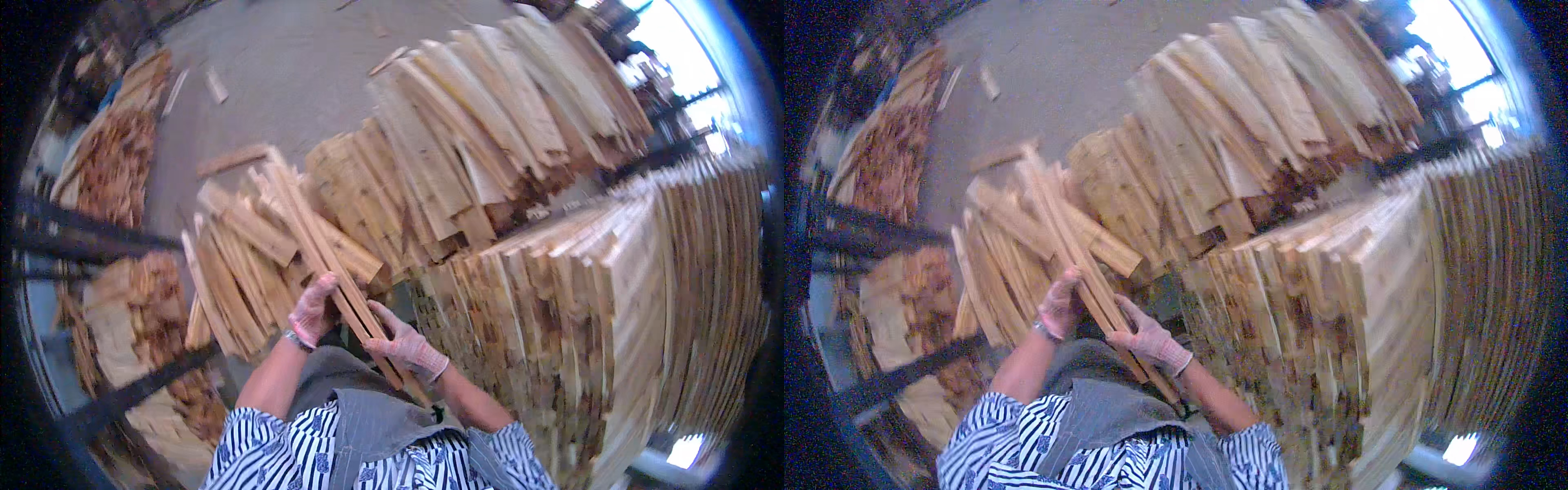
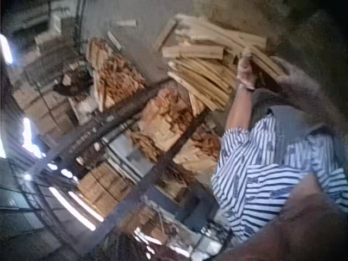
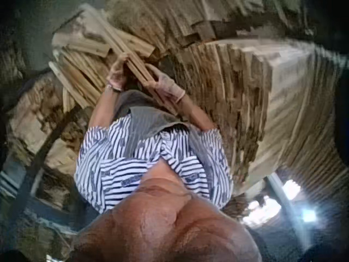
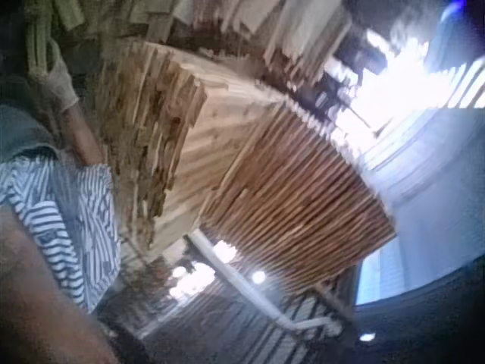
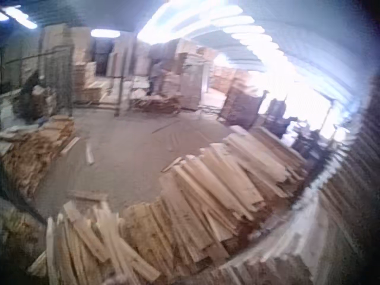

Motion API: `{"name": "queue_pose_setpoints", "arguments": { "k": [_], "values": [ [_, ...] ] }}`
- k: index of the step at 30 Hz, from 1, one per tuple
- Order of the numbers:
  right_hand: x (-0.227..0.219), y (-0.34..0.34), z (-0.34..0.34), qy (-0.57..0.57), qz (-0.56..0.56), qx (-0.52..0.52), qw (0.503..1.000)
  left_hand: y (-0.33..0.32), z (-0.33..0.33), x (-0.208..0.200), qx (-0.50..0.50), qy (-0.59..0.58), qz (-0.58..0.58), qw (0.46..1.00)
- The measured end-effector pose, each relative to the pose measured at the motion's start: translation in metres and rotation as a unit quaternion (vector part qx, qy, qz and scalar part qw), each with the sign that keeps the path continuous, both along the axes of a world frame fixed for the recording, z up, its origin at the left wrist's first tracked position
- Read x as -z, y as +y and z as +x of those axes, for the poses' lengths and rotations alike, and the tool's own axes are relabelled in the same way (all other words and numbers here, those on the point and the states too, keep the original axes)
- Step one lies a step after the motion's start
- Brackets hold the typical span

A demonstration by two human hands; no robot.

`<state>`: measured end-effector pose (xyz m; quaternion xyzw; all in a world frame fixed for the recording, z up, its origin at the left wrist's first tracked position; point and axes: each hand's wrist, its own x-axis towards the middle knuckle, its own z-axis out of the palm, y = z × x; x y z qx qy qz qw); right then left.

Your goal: The person repeatedly picks up bundles of wooden planks from a pile on the floor and stacks them onto a tall, organized stack. The person wears gloves and a striped shirt while performing this repetitive lifting and stacking task in a warehouse.

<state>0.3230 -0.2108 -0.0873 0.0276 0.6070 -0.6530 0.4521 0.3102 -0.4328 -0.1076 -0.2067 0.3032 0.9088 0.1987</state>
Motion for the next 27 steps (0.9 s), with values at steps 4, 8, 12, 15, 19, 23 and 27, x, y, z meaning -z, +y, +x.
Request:
{"name": "queue_pose_setpoints", "arguments": {
  "k": [4,8,12,15,19,23,27],
  "values": [
    [-0.089,0.028,-0.003,0.358,0.124,0.010,0.925,-0.012,-0.038,-0.051,0.027,0.113,-0.047,0.992],
    [-0.167,0.065,0.010,0.510,0.113,0.115,0.845,-0.008,-0.105,-0.076,0.028,0.289,-0.257,0.922],
    [-0.234,0.125,0.018,0.666,0.194,0.222,0.685,0.015,-0.242,-0.148,0.003,0.611,-0.555,0.564],
    [-0.299,0.166,0.025,0.768,0.244,0.278,0.522,0.063,-0.218,-0.291,0.109,0.620,-0.278,0.725],
    [-0.327,0.244,0.089,0.652,0.338,0.437,0.520,0.200,-0.217,-0.362,0.198,0.693,-0.243,0.649],
    [-0.371,0.321,0.165,0.666,0.346,0.492,0.441,0.281,-0.157,-0.406,0.177,0.794,-0.303,0.497],
    [-0.375,0.379,0.249,0.652,0.435,0.508,0.358,0.344,-0.157,-0.395,0.299,0.771,-0.329,0.456]
  ]
}}
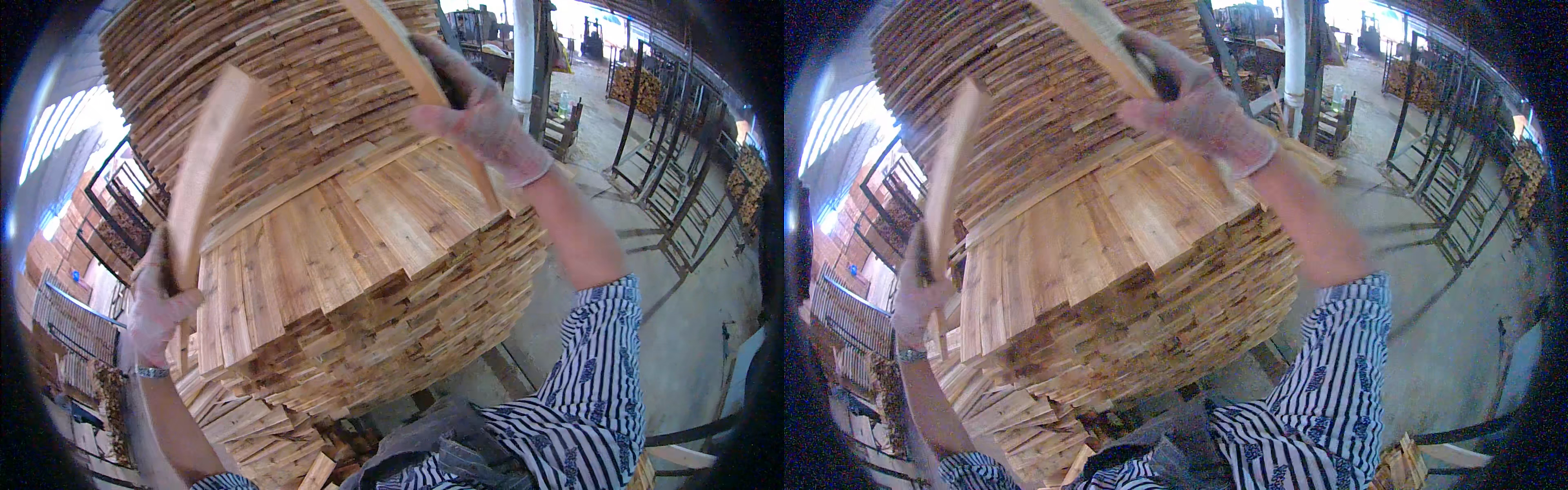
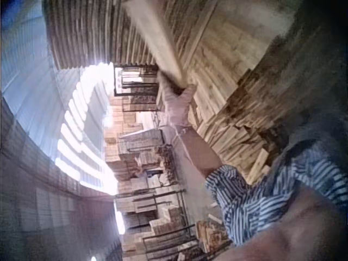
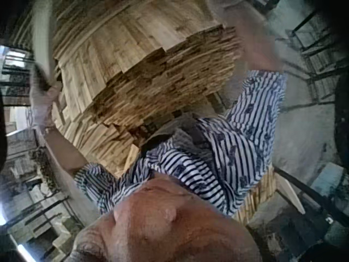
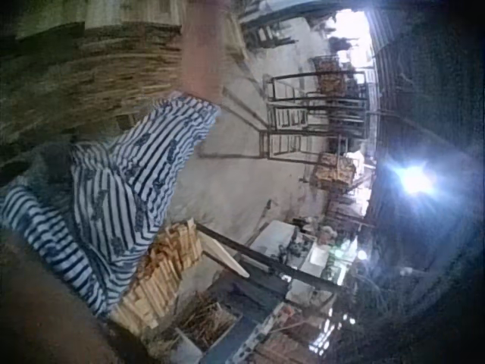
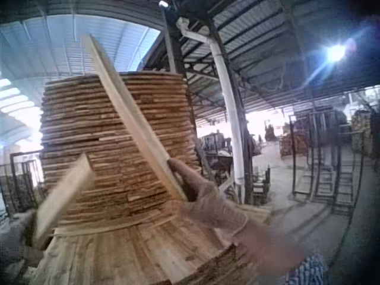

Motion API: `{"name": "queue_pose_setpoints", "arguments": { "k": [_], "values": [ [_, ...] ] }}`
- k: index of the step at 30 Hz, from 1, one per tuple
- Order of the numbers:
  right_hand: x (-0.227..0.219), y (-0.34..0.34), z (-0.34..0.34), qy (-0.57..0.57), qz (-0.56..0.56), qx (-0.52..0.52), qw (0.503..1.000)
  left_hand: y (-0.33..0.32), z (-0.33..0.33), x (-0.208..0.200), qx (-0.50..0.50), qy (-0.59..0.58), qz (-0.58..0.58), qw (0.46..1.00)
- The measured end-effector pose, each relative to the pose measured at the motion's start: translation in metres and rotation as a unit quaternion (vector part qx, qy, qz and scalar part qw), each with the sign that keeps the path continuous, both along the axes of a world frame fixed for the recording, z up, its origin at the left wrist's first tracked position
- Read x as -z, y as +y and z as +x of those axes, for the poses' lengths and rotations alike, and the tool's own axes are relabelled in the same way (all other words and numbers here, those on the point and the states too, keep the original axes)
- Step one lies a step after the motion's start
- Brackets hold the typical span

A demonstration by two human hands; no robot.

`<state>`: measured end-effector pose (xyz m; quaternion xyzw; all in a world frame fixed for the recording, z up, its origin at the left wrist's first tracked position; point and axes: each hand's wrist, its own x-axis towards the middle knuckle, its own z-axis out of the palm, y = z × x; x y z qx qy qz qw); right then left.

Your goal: The person repeatedly picks up bundles of wooden planks from a pile on the floor and stacks them onto a tall, organized stack. The person wears gloves and a striped shirt while performing this repetitive lifting and stacking task in a warehouse.

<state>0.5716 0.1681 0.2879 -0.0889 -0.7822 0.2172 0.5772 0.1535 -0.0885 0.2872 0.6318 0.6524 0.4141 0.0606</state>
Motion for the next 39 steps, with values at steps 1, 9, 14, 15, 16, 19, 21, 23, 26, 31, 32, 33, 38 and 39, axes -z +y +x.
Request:
{"name": "queue_pose_setpoints", "arguments": {
  "k": [1,9,14,15,16,19,21,23,26,31,32,33,38,39],
  "values": [
    [0.002,0.013,0.012,-0.005,0.031,0.036,0.999,0.014,-0.006,0.009,-0.002,0.080,-0.028,0.996],
    [0.031,0.057,0.022,-0.156,0.002,0.032,0.987,0.098,-0.012,0.164,-0.057,0.291,-0.264,0.918],
    [0.035,0.056,0.050,-0.269,0.079,0.074,0.957,0.100,0.019,0.130,-0.084,0.269,-0.325,0.903],
    [0.040,0.062,0.054,-0.282,0.092,0.041,0.954,0.091,0.022,0.125,-0.054,0.262,-0.304,0.915],
    [0.031,0.062,0.064,-0.303,0.118,0.071,0.943,0.099,0.021,0.126,-0.080,0.276,-0.278,0.917],
    [0.048,0.064,0.081,-0.393,0.108,-0.015,0.913,0.113,-0.012,0.156,-0.041,0.179,-0.310,0.933],
    [0.051,0.068,0.071,-0.542,0.055,-0.040,0.838,0.106,-0.003,0.134,-0.032,0.216,-0.361,0.907],
    [0.076,0.082,0.058,-0.650,0.169,-0.028,0.741,0.117,-0.037,0.176,-0.077,0.322,-0.313,0.890],
    [0.119,0.108,0.076,-0.673,0.118,-0.018,0.730,0.127,-0.027,0.177,-0.087,0.351,-0.283,0.888],
    [0.130,0.067,0.023,-0.594,0.122,-0.070,0.792,0.091,-0.038,0.146,-0.038,0.249,-0.294,0.922],
    [0.146,0.069,0.023,-0.575,0.137,-0.054,0.805,0.105,-0.035,0.145,-0.003,0.235,-0.318,0.918],
    [0.144,0.068,0.018,-0.587,0.124,-0.069,0.797,0.102,-0.040,0.147,0.010,0.203,-0.308,0.929],
    [0.131,0.110,0.017,-0.643,0.065,-0.062,0.760,0.096,-0.056,0.154,0.012,0.119,-0.326,0.938],
    [0.132,0.120,0.022,-0.655,0.054,-0.047,0.752,0.102,-0.049,0.151,-0.020,0.195,-0.324,0.926]
  ]
}}
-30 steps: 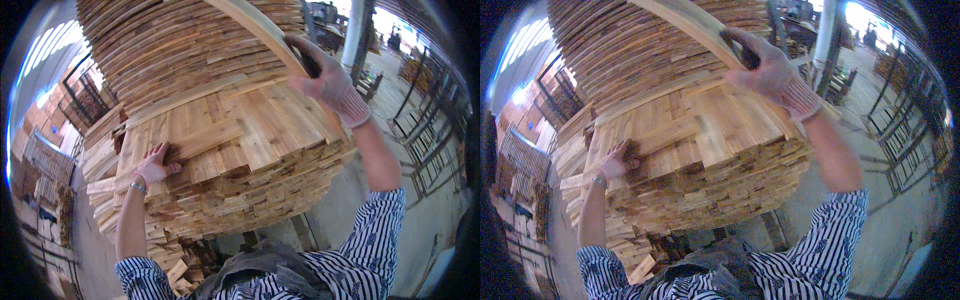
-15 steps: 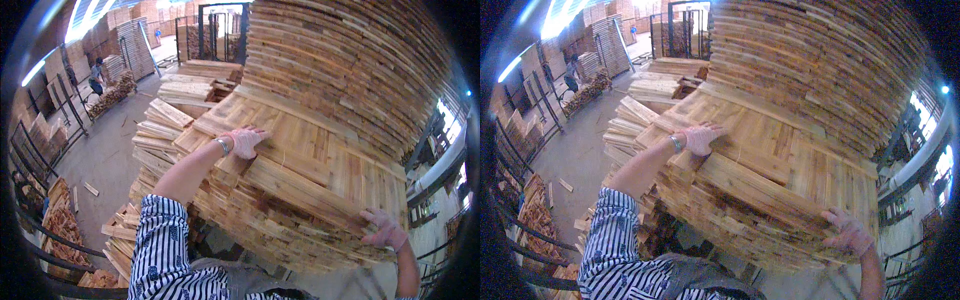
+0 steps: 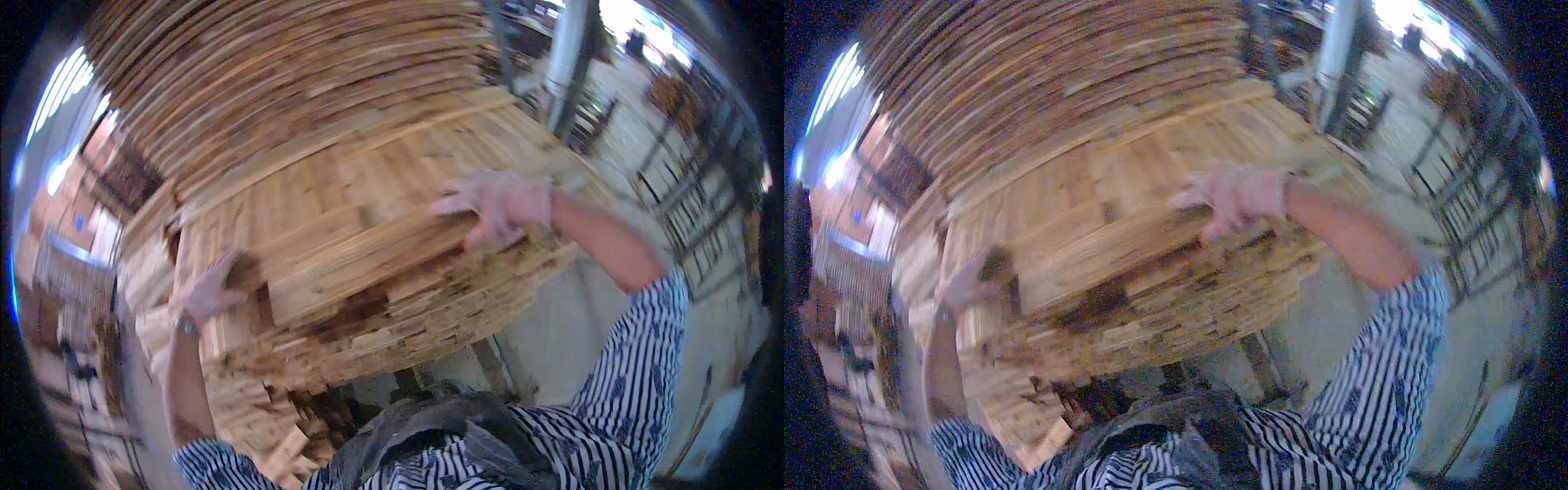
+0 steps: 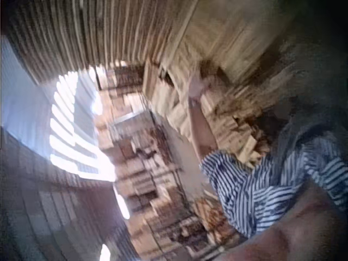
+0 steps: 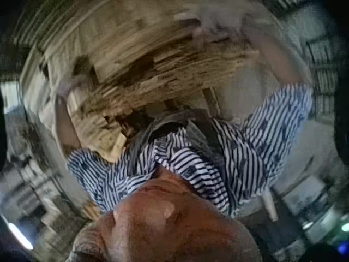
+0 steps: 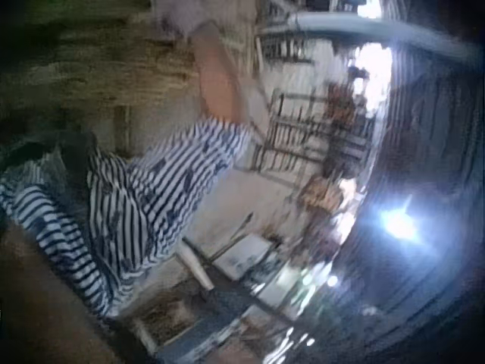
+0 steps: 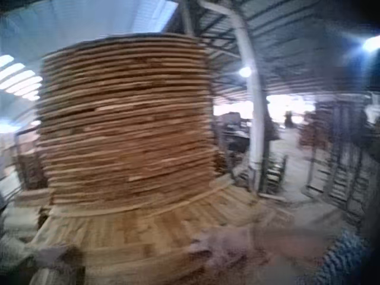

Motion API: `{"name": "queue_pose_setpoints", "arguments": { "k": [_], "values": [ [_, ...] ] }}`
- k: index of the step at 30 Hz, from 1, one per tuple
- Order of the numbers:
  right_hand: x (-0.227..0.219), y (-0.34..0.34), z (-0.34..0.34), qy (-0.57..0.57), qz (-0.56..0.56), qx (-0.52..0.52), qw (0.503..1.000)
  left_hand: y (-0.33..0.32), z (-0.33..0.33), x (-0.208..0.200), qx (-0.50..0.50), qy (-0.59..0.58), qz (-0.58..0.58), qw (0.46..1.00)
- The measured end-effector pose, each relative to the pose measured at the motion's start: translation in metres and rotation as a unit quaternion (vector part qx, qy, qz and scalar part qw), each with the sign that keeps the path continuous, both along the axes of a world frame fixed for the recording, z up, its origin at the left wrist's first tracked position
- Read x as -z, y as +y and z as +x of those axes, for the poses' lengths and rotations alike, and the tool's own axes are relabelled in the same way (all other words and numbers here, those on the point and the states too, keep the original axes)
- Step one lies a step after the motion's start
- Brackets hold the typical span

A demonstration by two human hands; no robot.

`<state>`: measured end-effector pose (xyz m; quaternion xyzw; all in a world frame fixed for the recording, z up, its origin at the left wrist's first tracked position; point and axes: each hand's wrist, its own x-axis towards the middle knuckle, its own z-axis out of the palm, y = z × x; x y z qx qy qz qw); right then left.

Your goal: The person repeatedly picks up bundles of wooden planks from a pile on the floor and stacks them onto a tall, organized stack. The person wears gloves and a striped shirt while performing this repetitive lifting and stacking task in a warehouse.

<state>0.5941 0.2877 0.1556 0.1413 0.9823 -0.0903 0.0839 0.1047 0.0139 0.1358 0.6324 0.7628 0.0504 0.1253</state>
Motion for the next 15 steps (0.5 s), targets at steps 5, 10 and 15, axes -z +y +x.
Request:
{"name": "queue_pose_setpoints", "arguments": {
  "k": [5,10,15],
  "values": [
    [0.024,-0.003,0.020,0.099,-0.011,0.022,0.995,0.008,0.015,-0.002,-0.040,-0.265,0.010,0.963],
    [0.017,-0.013,-0.022,0.092,0.008,0.014,0.996,-0.020,-0.056,0.030,0.016,-0.386,0.089,0.918],
    [0.016,-0.001,0.012,0.057,0.024,0.076,0.995,-0.002,-0.004,-0.006,-0.047,-0.305,-0.053,0.950]
  ]
}}
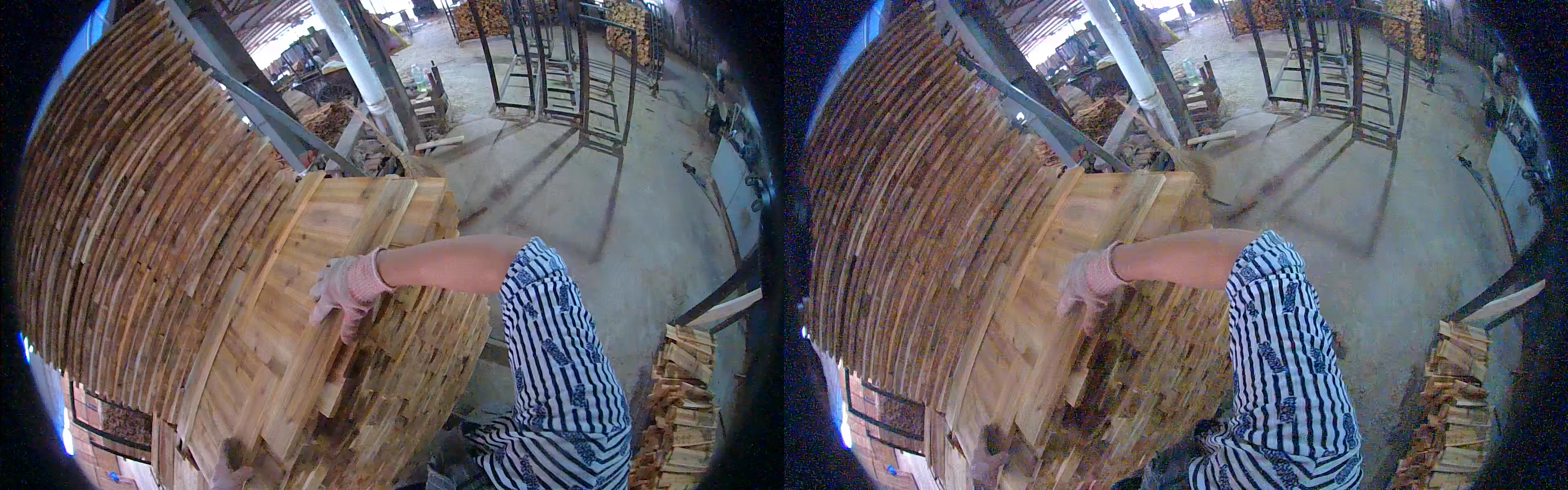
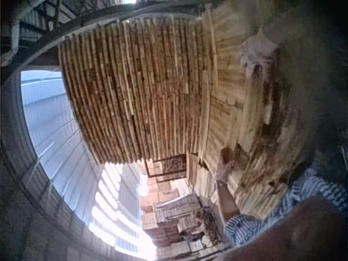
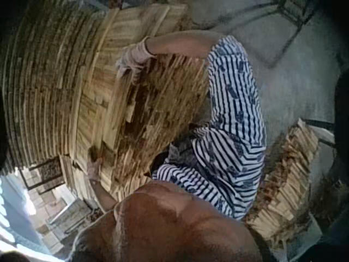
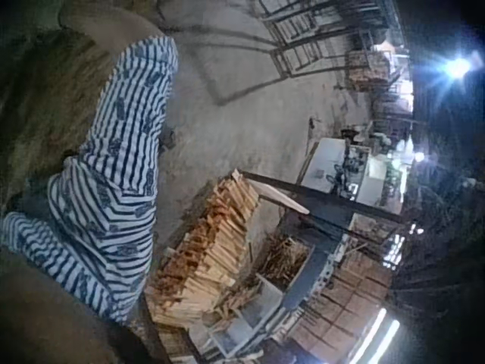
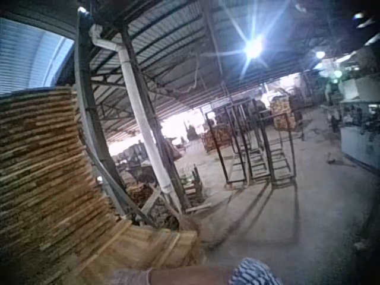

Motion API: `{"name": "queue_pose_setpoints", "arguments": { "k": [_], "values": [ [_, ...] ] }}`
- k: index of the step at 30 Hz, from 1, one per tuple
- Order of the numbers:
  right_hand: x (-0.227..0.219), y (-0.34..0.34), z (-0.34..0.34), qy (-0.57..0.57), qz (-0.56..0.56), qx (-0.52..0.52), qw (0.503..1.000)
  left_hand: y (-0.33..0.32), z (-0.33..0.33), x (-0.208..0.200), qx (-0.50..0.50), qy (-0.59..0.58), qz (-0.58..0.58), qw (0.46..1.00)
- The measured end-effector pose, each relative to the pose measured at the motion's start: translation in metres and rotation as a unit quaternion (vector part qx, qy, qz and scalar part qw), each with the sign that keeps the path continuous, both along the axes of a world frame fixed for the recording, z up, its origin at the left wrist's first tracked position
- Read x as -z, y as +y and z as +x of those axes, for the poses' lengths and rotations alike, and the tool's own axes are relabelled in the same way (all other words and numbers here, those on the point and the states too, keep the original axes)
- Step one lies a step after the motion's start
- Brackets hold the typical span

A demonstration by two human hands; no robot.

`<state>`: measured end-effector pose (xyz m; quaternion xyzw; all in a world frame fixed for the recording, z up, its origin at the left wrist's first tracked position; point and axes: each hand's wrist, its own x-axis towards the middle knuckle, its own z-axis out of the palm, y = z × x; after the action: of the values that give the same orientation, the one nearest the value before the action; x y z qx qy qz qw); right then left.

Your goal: The person repeatedly picks up bundles of wooden planks from a pile on the floor and stacks them onto a tall, organized stack. The person wears gloves and a striped shirt while performing this repetitive lifting and stacking task in a warehouse.

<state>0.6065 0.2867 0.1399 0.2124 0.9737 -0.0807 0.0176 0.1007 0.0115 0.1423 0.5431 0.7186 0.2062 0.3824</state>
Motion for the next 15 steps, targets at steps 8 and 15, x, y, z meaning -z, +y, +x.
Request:
{"name": "queue_pose_setpoints", "arguments": {
  "k": [8,15],
  "values": [
    [0.012,0.017,0.017,0.023,-0.020,0.018,0.999,-0.007,0.006,0.009,-0.073,-0.067,0.019,0.995],
    [0.016,0.016,0.041,0.197,-0.005,0.054,0.979,0.005,0.036,0.005,-0.109,0.147,0.110,0.977]
  ]
}}
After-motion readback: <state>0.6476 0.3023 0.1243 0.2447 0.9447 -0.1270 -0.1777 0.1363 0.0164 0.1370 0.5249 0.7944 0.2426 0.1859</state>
